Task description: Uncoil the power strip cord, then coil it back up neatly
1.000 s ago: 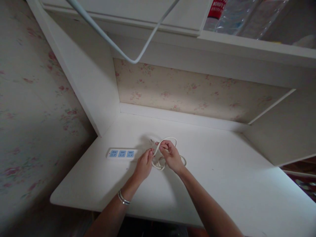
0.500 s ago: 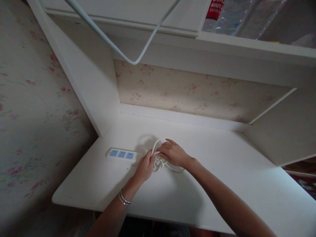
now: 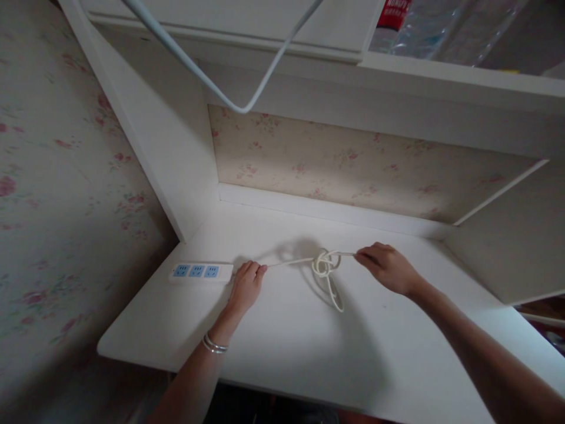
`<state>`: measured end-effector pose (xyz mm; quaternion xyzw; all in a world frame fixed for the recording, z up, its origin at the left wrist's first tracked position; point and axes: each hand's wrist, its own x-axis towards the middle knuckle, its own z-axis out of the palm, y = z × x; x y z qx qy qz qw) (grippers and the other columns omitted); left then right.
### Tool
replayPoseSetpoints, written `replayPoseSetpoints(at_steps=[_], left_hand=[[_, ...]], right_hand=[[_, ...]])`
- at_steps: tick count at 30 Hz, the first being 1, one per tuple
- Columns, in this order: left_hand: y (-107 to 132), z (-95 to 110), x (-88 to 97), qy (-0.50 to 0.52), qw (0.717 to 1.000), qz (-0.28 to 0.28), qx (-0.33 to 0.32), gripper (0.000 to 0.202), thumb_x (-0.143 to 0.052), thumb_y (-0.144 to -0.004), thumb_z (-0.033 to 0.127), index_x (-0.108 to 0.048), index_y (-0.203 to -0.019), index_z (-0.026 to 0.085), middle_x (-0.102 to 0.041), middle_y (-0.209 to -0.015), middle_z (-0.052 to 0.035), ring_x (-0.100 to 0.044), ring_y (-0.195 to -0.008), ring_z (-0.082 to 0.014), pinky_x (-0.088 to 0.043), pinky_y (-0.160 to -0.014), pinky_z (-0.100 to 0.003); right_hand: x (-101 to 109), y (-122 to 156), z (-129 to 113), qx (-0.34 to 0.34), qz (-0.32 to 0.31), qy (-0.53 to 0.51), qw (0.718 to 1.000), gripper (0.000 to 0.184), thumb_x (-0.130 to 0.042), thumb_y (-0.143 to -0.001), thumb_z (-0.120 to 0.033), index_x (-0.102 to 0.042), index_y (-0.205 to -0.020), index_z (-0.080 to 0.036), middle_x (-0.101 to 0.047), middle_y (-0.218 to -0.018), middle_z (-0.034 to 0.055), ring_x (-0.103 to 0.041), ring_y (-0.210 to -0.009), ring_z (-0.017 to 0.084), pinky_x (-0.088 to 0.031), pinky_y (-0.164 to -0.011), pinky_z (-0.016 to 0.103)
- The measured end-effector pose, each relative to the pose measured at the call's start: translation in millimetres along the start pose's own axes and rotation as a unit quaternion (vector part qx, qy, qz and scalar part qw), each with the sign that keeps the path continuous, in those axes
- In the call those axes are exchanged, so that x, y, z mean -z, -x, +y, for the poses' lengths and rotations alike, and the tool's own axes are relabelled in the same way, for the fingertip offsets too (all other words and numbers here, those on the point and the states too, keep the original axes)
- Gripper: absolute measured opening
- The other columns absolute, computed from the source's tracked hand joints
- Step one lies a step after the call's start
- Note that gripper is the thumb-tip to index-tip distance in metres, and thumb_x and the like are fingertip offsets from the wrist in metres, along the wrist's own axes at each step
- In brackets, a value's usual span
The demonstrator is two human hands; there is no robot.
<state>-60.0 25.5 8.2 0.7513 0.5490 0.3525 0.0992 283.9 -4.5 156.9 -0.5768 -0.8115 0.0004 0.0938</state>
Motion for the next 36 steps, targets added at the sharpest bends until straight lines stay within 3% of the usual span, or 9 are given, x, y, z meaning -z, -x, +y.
replayPoseSetpoints(at_steps=[5, 9, 14, 17, 20, 24, 27, 31, 36], left_hand=[[-8.1, -2.5, -4.6, -0.042, 0.999, -0.006, 0.01, 0.031, -0.041, -0.095, 0.037, -0.057, -0.075, 0.02, -0.061, -0.078, -0.0032, -0.055, -0.082, -0.0177, -0.04, -0.076, -0.029], [-4.7, 7.9, -10.3, -0.084, 0.996, -0.034, -0.005, 0.033, -0.038, -0.096, 0.04, -0.058, -0.079, 0.019, -0.062, -0.082, -0.0038, -0.057, -0.084, -0.0181, -0.04, -0.078, -0.03], [-2.0, 15.1, -11.6, -0.12, 0.992, -0.037, 0.025, 0.032, -0.034, -0.097, 0.037, -0.056, -0.083, 0.018, -0.063, -0.084, -0.0047, -0.059, -0.08, -0.0198, -0.042, -0.074, -0.032], [-4.7, 17.0, -12.5, -0.095, 0.994, -0.023, 0.048, 0.031, -0.033, -0.098, 0.034, -0.057, -0.086, 0.018, -0.062, -0.086, -0.0055, -0.059, -0.082, -0.0202, -0.044, -0.075, -0.032], [-6.0, 17.6, -15.8, -0.045, 0.997, -0.002, 0.056, 0.029, -0.031, -0.098, 0.028, -0.058, -0.097, 0.017, -0.059, -0.095, -0.0069, -0.059, -0.089, -0.0191, -0.046, -0.079, -0.032], [-1.9, 13.7, -19.1, -0.006, 0.999, -0.006, 0.031, 0.032, -0.033, -0.095, 0.017, -0.048, -0.124, 0.018, -0.056, -0.106, -0.008, -0.058, -0.095, -0.0171, -0.048, -0.084, -0.03], [2.8, 10.3, -16.6, -0.038, 0.999, -0.031, 0.008, 0.04, -0.036, -0.091, 0.008, -0.045, -0.129, 0.017, -0.056, -0.11, -0.0091, -0.059, -0.095, -0.017, -0.048, -0.083, -0.029], [7.1, 14.2, -8.3, -0.129, 0.989, -0.057, -0.036, 0.042, -0.04, -0.086, 0.004, -0.052, -0.124, 0.018, -0.062, -0.104, -0.0086, -0.058, -0.097, -0.0203, -0.042, -0.094, -0.035], [8.0, 27.9, 0.2, -0.183, 0.981, -0.06, -0.015, 0.039, -0.042, -0.089, 0.012, -0.052, -0.126, 0.024, -0.064, -0.093, -0.0063, -0.059, -0.085, -0.0216, -0.04, -0.085, -0.038]], right_hand=[[6.6, 46.0, 60.6, -0.121, -0.039, -0.014, 0.992, 0.045, -0.037, -0.088, -0.051, -0.068, -0.088, -0.019, -0.067, -0.084, 0.0091, -0.061, -0.078, 0.023, -0.043, -0.074, 0.034], [-1.9, 77.1, 68.6, -0.225, -0.064, -0.112, 0.966, 0.045, -0.039, -0.085, -0.056, -0.063, -0.095, -0.019, -0.064, -0.07, 0.0051, -0.058, -0.064, 0.02, -0.043, -0.062, 0.03], [-9.7, 95.6, 18.7, -0.187, -0.21, -0.279, 0.918, 0.046, -0.038, -0.089, -0.052, -0.061, -0.11, -0.019, -0.062, -0.069, 0.0021, -0.053, -0.055, 0.015, -0.039, -0.051, 0.026], [-14.3, 91.4, -32.6, -0.091, -0.291, -0.293, 0.906, 0.034, -0.042, -0.089, -0.041, -0.069, -0.092, -0.021, -0.067, -0.077, 0.0023, -0.061, -0.07, 0.017, -0.043, -0.062, 0.025], [-24.8, 78.0, -74.9, -0.001, -0.321, -0.27, 0.908, 0.025, -0.047, -0.088, -0.03, -0.066, -0.102, -0.025, -0.07, -0.087, 0.001, -0.064, -0.078, 0.016, -0.044, -0.069, 0.024], [-41.6, 54.3, -101.8, 0.061, -0.257, -0.038, 0.964, 0.022, -0.049, -0.083, -0.014, -0.065, -0.097, -0.021, -0.07, -0.08, 0.006, -0.065, -0.075, 0.021, -0.042, -0.066, 0.028], [-46.1, 34.8, -107.4, 0.118, -0.193, 0.076, 0.971, 0.016, -0.05, -0.085, -0.014, -0.065, -0.085, -0.018, -0.069, -0.08, 0.008, -0.064, -0.076, 0.021, -0.04, -0.067, 0.029], [-46.2, 10.8, -109.2, 0.145, -0.108, 0.079, 0.98, 0.02, -0.049, -0.092, -0.028, -0.064, -0.082, -0.019, -0.067, -0.089, 0.0072, -0.061, -0.084, 0.02, -0.037, -0.068, 0.027], [-59.0, -15.9, -121.0, 0.018, -0.063, -0.052, 0.996, 0.039, -0.037, -0.097, -0.04, -0.061, -0.073, -0.019, -0.066, -0.072, 0.0029, -0.06, -0.067, 0.014, -0.035, -0.062, 0.024]])
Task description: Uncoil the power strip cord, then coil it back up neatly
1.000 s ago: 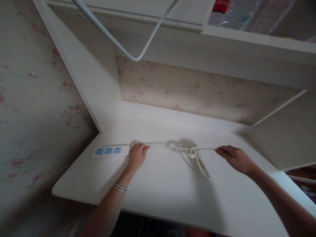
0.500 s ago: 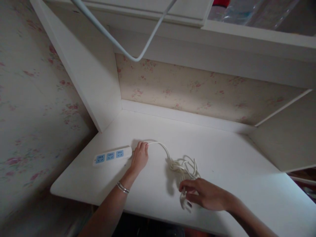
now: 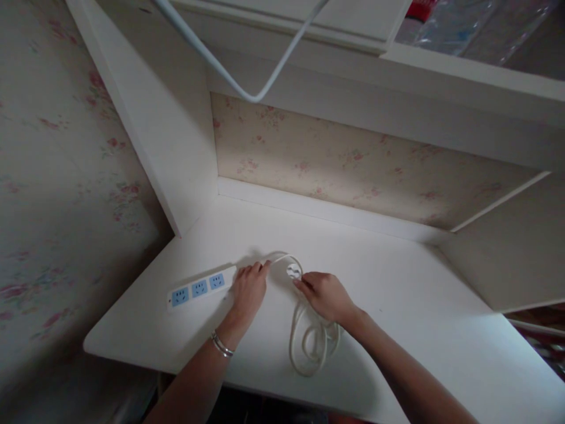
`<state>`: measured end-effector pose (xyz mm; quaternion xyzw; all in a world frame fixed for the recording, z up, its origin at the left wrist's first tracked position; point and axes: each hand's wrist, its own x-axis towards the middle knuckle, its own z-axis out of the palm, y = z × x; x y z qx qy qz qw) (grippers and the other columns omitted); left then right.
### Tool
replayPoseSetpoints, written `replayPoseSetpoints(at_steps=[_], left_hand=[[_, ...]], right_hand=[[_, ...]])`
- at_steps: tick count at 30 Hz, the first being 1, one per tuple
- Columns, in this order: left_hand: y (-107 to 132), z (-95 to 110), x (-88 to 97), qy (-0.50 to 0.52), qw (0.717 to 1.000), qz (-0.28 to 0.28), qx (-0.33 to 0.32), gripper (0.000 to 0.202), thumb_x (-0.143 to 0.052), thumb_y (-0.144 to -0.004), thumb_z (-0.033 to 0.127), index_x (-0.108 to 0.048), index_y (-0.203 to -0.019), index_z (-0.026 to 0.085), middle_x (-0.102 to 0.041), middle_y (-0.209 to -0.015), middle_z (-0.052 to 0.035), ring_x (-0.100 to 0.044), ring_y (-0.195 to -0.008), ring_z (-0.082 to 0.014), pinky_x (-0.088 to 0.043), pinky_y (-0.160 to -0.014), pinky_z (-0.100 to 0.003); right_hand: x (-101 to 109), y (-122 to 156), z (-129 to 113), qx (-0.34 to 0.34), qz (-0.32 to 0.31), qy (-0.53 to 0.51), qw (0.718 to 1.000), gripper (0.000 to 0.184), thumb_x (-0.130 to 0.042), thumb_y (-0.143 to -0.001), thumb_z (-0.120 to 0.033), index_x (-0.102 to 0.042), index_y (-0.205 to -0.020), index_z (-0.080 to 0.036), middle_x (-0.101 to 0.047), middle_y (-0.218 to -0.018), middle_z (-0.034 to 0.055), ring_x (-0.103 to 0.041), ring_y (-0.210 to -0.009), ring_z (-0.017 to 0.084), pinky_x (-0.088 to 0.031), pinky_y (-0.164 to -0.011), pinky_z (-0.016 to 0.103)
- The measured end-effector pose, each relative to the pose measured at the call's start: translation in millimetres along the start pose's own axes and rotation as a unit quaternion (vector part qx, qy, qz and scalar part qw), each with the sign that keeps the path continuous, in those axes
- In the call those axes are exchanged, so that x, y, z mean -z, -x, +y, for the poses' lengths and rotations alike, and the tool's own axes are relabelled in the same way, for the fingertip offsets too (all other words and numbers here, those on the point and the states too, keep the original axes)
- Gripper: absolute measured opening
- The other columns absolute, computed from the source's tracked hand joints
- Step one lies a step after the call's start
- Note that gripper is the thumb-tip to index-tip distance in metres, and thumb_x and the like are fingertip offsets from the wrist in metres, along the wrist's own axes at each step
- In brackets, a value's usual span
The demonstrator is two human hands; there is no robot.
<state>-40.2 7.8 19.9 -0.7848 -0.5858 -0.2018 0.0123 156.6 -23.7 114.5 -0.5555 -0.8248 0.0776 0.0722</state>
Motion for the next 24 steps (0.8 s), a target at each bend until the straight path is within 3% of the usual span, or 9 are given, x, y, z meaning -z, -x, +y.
replayPoseSetpoints(at_steps=[4, 10, 12, 18, 21, 24], left_hand=[[-2.2, 6.5, 3.3, 0.035, 0.999, -0.009, 0.025, 0.037, -0.042, -0.09, 0.013, -0.053, -0.123, 0.023, -0.063, -0.094, -0.0059, -0.06, -0.082, -0.0193, -0.041, -0.075, -0.031], [-8.1, 4.5, 5.2, 0.213, 0.975, 0.001, 0.07, 0.022, -0.039, -0.09, 0.014, -0.059, -0.082, 0.019, -0.061, -0.083, -0.003, -0.059, -0.078, -0.0151, -0.041, -0.072, -0.025], [-9.0, 2.4, 6.0, 0.274, 0.959, 0.002, 0.079, 0.022, -0.039, -0.087, 0.012, -0.058, -0.079, 0.02, -0.062, -0.081, -0.0021, -0.058, -0.077, -0.0144, -0.041, -0.072, -0.025], [-7.5, 2.5, 9.8, 0.396, 0.914, 0.005, 0.089, 0.027, -0.037, -0.087, 0.012, -0.058, -0.102, 0.02, -0.066, -0.09, -0.003, -0.059, -0.082, -0.0153, -0.044, -0.077, -0.027], [-4.9, 4.5, 11.6, 0.414, 0.907, 0.012, 0.077, 0.032, -0.039, -0.089, 0.016, -0.054, -0.116, 0.021, -0.066, -0.101, -0.0048, -0.06, -0.089, -0.0163, -0.045, -0.082, -0.029], [-2.6, 6.1, 10.1, 0.4, 0.913, 0.026, 0.076, 0.033, -0.044, -0.089, 0.023, -0.051, -0.121, 0.02, -0.065, -0.104, -0.0066, -0.06, -0.09, -0.0171, -0.046, -0.083, -0.03]], right_hand=[[-12.0, -28.1, -19.6, -0.058, -0.012, -0.174, 0.983, 0.043, -0.039, -0.095, -0.043, -0.056, -0.064, -0.019, -0.061, -0.057, -0.0006, -0.056, -0.054, 0.011, -0.035, -0.057, 0.022], [-38.2, -65.2, -32.7, -0.063, -0.041, -0.308, 0.948, 0.047, -0.037, -0.094, -0.048, -0.056, -0.061, -0.019, -0.059, -0.054, -0.0014, -0.053, -0.052, 0.009, -0.037, -0.057, 0.021], [-48.8, -72.1, -29.8, -0.087, -0.043, -0.354, 0.93, 0.047, -0.037, -0.093, -0.05, -0.057, -0.064, -0.018, -0.059, -0.055, -0.0012, -0.053, -0.051, 0.01, -0.038, -0.056, 0.021], [-66.5, -78.7, -24.2, -0.127, -0.02, -0.473, 0.872, 0.04, -0.043, -0.088, -0.054, -0.058, -0.074, -0.019, -0.06, -0.061, -0.0004, -0.054, -0.052, 0.011, -0.041, -0.054, 0.023], [-69.2, -77.5, -26.1, -0.118, 0.01, -0.555, 0.823, 0.03, -0.05, -0.085, -0.05, -0.054, -0.087, -0.021, -0.062, -0.068, -0.0014, -0.055, -0.057, 0.012, -0.044, -0.057, 0.024], [-68.9, -73.8, -24.6, -0.122, 0.019, -0.606, 0.786, 0.026, -0.058, -0.079, -0.044, -0.051, -0.087, -0.021, -0.063, -0.073, -0.0009, -0.058, -0.063, 0.013, -0.047, -0.061, 0.026]])
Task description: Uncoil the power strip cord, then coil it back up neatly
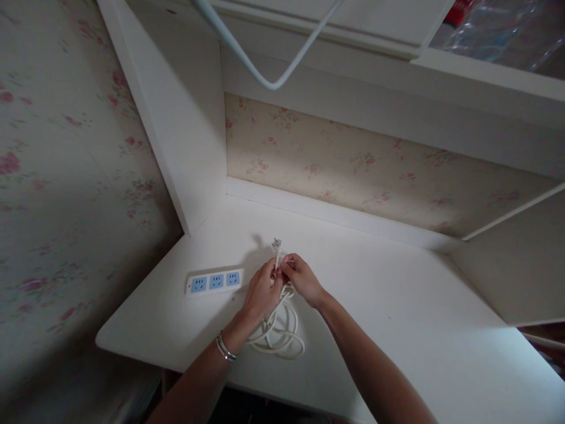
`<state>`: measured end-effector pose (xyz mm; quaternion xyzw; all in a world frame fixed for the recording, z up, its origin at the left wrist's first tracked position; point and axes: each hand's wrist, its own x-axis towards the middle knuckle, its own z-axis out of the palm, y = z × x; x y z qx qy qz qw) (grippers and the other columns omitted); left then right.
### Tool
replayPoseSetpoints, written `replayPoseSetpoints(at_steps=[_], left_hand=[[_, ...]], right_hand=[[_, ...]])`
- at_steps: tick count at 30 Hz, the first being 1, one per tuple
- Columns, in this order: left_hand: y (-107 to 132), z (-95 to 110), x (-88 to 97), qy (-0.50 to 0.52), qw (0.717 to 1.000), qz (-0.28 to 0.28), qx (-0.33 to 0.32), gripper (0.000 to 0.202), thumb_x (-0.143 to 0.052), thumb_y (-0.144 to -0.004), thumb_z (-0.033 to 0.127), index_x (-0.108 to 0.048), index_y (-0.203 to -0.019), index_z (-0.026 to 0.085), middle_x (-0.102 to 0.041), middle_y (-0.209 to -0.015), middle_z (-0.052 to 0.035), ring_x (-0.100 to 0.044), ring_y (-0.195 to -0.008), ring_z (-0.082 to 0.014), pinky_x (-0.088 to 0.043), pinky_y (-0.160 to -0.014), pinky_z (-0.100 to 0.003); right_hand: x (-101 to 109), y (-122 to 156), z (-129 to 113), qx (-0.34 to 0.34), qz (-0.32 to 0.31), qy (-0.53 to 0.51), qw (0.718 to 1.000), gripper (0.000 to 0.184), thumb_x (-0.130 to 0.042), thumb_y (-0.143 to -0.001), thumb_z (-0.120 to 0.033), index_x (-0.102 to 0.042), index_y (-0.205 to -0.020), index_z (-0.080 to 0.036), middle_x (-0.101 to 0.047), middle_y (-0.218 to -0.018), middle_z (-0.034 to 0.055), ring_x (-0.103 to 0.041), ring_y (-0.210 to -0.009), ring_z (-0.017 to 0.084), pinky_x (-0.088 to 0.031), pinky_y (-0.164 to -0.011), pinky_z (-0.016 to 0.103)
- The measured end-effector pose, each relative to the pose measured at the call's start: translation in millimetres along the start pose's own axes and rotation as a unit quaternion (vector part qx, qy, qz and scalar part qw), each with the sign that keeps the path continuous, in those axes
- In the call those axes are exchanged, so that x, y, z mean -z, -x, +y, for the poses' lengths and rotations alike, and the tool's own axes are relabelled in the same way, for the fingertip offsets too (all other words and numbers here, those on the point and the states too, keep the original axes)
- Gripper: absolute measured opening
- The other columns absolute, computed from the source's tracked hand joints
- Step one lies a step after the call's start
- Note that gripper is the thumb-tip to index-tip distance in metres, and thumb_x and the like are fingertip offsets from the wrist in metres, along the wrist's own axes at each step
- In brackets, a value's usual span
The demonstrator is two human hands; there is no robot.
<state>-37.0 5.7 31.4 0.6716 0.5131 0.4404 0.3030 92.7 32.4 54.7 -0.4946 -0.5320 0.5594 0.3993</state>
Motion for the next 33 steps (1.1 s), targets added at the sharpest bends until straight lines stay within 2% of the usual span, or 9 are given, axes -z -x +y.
replayPoseSetpoints(at_steps=[3, 5, 11, 15, 18, 23, 26, 29, 33], left_hand=[[0.4, -2.8, -2.6, -0.033, 0.999, 0.021, -0.003, 0.036, -0.048, -0.088, 0.026, -0.05, -0.122, 0.017, -0.064, -0.101, -0.0082, -0.06, -0.087, -0.0175, -0.047, -0.082, -0.031], [-0.3, -4.9, -3.6, -0.046, 0.999, 0.025, -0.005, 0.037, -0.047, -0.088, 0.027, -0.049, -0.123, 0.016, -0.064, -0.097, -0.0077, -0.061, -0.085, -0.0174, -0.048, -0.08, -0.031], [-2.7, -8.2, -7.3, -0.083, 0.996, 0.024, -0.007, 0.039, -0.042, -0.09, 0.026, -0.047, -0.128, 0.015, -0.065, -0.1, -0.0099, -0.062, -0.089, -0.0189, -0.048, -0.082, -0.031], [-3.8, -7.3, -9.0, -0.111, 0.993, 0.015, -0.019, 0.038, -0.042, -0.089, 0.024, -0.05, -0.126, 0.017, -0.065, -0.102, -0.0097, -0.061, -0.091, -0.0188, -0.046, -0.082, -0.03], [-5.2, -5.9, -6.8, -0.096, 0.995, -0.007, -0.004, 0.031, -0.045, -0.087, 0.025, -0.058, -0.114, 0.019, -0.064, -0.082, -0.0023, -0.058, -0.071, -0.014, -0.043, -0.069, -0.024], [-8.6, -5.4, -1.7, -0.08, 0.996, -0.038, 0.008, 0.018, -0.046, -0.08, 0.018, -0.062, -0.086, 0.018, -0.054, -0.063, 0.004, -0.046, -0.057, -0.0093, -0.033, -0.057, -0.02], [-9.7, -5.0, -0.3, -0.076, 0.996, -0.053, 0.0, 0.017, -0.044, -0.078, 0.013, -0.061, -0.077, 0.017, -0.053, -0.062, 0.0038, -0.045, -0.056, -0.0093, -0.032, -0.056, -0.02], [-9.4, -3.9, -0.8, -0.046, 0.997, -0.057, -0.013, 0.021, -0.043, -0.079, 0.012, -0.062, -0.077, 0.017, -0.058, -0.068, 0.0012, -0.05, -0.063, -0.0108, -0.036, -0.061, -0.02], [-7.9, -3.2, -2.6, 0.008, 0.997, -0.07, -0.01, 0.024, -0.042, -0.085, 0.015, -0.066, -0.09, 0.017, -0.065, -0.081, -0.0025, -0.056, -0.074, -0.0133, -0.041, -0.069, -0.023]], right_hand=[[11.9, 4.8, 0.3, -0.002, 0.0, 0.03, 1.0, 0.018, -0.058, -0.077, -0.035, -0.056, -0.084, -0.018, -0.066, -0.08, 0.0019, -0.062, -0.073, 0.016, -0.048, -0.07, 0.029], [24.0, 8.8, 1.2, 0.028, 0.004, 0.136, 0.99, 0.014, -0.054, -0.078, -0.028, -0.061, -0.085, -0.018, -0.067, -0.085, 0.0029, -0.063, -0.08, 0.017, -0.048, -0.078, 0.032], [47.8, 22.2, 6.1, 0.167, 0.032, 0.472, 0.865, 0.038, -0.039, -0.085, -0.008, -0.06, -0.116, -0.014, -0.061, -0.122, 0.0111, -0.054, -0.113, 0.02, -0.04, -0.1, 0.035], [44.9, 25.2, 3.4, 0.224, 0.045, 0.57, 0.789, 0.039, -0.04, -0.085, -0.005, -0.055, -0.12, -0.014, -0.058, -0.125, 0.0118, -0.052, -0.111, 0.022, -0.041, -0.098, 0.04], [42.3, 20.9, -1.7, 0.274, 0.034, 0.573, 0.772, 0.041, -0.04, -0.086, -0.005, -0.053, -0.124, -0.014, -0.056, -0.126, 0.0127, -0.048, -0.117, 0.024, -0.039, -0.101, 0.042], [41.1, 7.9, -8.5, 0.329, -0.008, 0.529, 0.782, 0.047, -0.042, -0.084, -0.005, -0.051, -0.128, -0.019, -0.056, -0.124, 0.0121, -0.045, -0.121, 0.024, -0.038, -0.103, 0.046], [42.1, 0.0, -10.7, 0.331, -0.03, 0.483, 0.81, 0.044, -0.045, -0.081, -0.004, -0.056, -0.121, -0.019, -0.058, -0.121, 0.011, -0.047, -0.119, 0.023, -0.038, -0.103, 0.044], [46.4, -6.2, -10.6, 0.292, -0.05, 0.399, 0.868, 0.032, -0.049, -0.082, -0.011, -0.062, -0.109, -0.02, -0.063, -0.114, 0.0084, -0.053, -0.111, 0.021, -0.039, -0.1, 0.04], [56.3, -9.0, -5.1, 0.159, -0.085, 0.202, 0.963, 0.021, -0.06, -0.082, -0.034, -0.062, -0.097, -0.019, -0.066, -0.098, 0.005, -0.059, -0.093, 0.017, -0.045, -0.085, 0.033]])
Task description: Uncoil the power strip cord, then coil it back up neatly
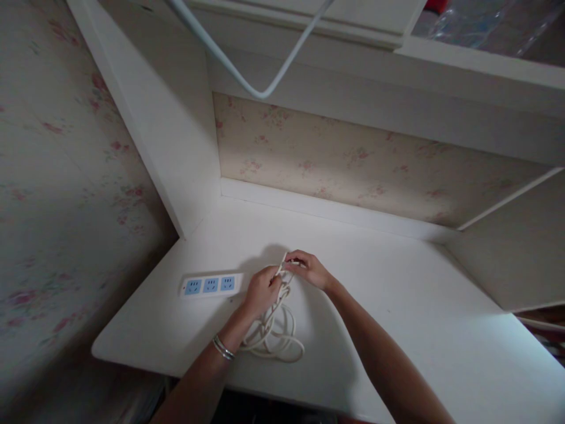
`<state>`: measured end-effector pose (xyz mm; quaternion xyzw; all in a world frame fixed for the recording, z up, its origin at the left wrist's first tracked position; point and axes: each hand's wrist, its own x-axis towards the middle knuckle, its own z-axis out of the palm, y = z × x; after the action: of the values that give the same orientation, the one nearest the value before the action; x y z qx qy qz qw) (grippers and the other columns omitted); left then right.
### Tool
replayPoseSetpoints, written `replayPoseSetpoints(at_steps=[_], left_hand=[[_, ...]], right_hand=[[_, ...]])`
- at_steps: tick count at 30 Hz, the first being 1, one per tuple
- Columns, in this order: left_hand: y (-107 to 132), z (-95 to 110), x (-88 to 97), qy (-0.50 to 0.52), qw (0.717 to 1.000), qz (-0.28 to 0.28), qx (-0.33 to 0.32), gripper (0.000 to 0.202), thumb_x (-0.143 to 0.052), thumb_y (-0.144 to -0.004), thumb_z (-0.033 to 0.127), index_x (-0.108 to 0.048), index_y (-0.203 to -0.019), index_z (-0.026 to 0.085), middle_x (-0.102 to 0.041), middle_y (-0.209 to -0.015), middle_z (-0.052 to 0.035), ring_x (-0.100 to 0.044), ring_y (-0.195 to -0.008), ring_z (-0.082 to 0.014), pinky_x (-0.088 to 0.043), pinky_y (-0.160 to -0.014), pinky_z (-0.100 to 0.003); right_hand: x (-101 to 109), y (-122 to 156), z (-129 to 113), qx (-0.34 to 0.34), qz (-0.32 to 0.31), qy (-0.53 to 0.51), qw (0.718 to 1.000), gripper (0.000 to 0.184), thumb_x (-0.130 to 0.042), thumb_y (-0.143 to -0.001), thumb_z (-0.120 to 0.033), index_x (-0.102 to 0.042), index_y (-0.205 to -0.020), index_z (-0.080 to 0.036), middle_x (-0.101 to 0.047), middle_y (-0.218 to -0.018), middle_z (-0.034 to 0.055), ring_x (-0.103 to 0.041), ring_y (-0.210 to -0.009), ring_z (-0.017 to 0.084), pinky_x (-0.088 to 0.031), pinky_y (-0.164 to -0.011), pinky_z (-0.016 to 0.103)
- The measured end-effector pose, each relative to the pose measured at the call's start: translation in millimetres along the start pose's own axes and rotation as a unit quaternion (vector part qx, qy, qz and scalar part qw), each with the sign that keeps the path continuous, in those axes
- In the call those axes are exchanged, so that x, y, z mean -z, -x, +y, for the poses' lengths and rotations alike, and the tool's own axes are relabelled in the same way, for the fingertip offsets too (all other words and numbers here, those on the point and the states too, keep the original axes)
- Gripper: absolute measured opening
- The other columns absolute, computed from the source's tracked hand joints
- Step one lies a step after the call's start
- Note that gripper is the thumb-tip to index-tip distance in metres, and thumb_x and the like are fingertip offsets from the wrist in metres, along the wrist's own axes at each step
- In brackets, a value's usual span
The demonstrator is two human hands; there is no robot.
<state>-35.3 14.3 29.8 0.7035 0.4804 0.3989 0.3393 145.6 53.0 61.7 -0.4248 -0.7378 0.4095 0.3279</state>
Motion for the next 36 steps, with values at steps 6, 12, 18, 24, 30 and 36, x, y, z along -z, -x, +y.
replayPoseSetpoints(at_steps=[6, 12, 18, 24, 30, 36], left_hand=[[-0.5, -1.9, -0.9, 0.041, 0.999, -0.021, 0.01, 0.023, -0.044, -0.089, 0.025, -0.065, -0.09, 0.016, -0.062, -0.076, -0.0011, -0.054, -0.068, -0.0123, -0.04, -0.063, -0.021], [0.5, -1.3, -0.2, 0.015, 0.999, -0.031, -0.005, 0.03, -0.044, -0.091, 0.037, -0.064, -0.082, 0.015, -0.058, -0.068, 0.0007, -0.051, -0.062, -0.0109, -0.036, -0.058, -0.021], [-3.5, -12.1, 6.4, -0.083, 0.996, -0.016, -0.03, 0.04, -0.039, -0.094, 0.039, -0.059, -0.067, 0.017, -0.056, -0.063, 0.0, -0.05, -0.061, -0.0113, -0.035, -0.061, -0.023], [-3.9, -17.6, 2.3, -0.182, 0.981, -0.025, -0.062, 0.033, -0.038, -0.096, 0.033, -0.062, -0.079, 0.019, -0.063, -0.078, -0.0034, -0.056, -0.073, -0.0148, -0.04, -0.069, -0.026], [7.5, -15.7, -5.8, -0.29, 0.947, -0.058, -0.121, 0.022, -0.038, -0.095, 0.02, -0.06, -0.102, 0.02, -0.063, -0.096, -0.0061, -0.058, -0.088, -0.0184, -0.043, -0.081, -0.031], [6.2, -17.9, -4.9, -0.335, 0.935, -0.039, -0.111, 0.018, -0.041, -0.093, 0.018, -0.059, -0.098, 0.019, -0.063, -0.09, -0.006, -0.058, -0.086, -0.0209, -0.045, -0.08, -0.035]], right_hand=[[0.0, 15.1, 5.0, -0.097, 0.004, -0.193, 0.976, 0.042, -0.077, -0.066, -0.039, -0.057, -0.097, -0.02, -0.064, -0.08, -0.0024, -0.059, -0.069, 0.012, -0.047, -0.067, 0.026], [-0.6, 30.1, -1.9, -0.105, 0.143, -0.257, 0.95, 0.039, -0.079, -0.065, -0.034, -0.062, -0.097, -0.019, -0.069, -0.086, 0.0013, -0.063, -0.076, 0.014, -0.05, -0.075, 0.028], [46.5, 44.6, 24.7, -0.102, 0.321, -0.308, 0.89, 0.045, -0.083, -0.06, -0.032, -0.063, -0.097, -0.017, -0.07, -0.084, 0.0019, -0.065, -0.079, 0.014, -0.051, -0.087, 0.033], [79.1, 69.3, 46.7, -0.116, 0.372, -0.276, 0.879, 0.052, -0.086, -0.056, -0.035, -0.061, -0.098, -0.018, -0.069, -0.077, 0.001, -0.065, -0.076, 0.016, -0.051, -0.09, 0.04], [77.2, 86.8, 35.4, -0.119, 0.36, -0.203, 0.903, 0.042, -0.078, -0.066, -0.044, -0.064, -0.096, -0.018, -0.067, -0.086, 0.0024, -0.063, -0.081, 0.015, -0.051, -0.091, 0.039], [69.4, 113.3, 2.1, -0.123, 0.336, -0.106, 0.928, 0.056, -0.076, -0.07, -0.04, -0.057, -0.119, -0.019, -0.069, -0.101, 0.0078, -0.063, -0.092, 0.019, -0.048, -0.092, 0.04]])
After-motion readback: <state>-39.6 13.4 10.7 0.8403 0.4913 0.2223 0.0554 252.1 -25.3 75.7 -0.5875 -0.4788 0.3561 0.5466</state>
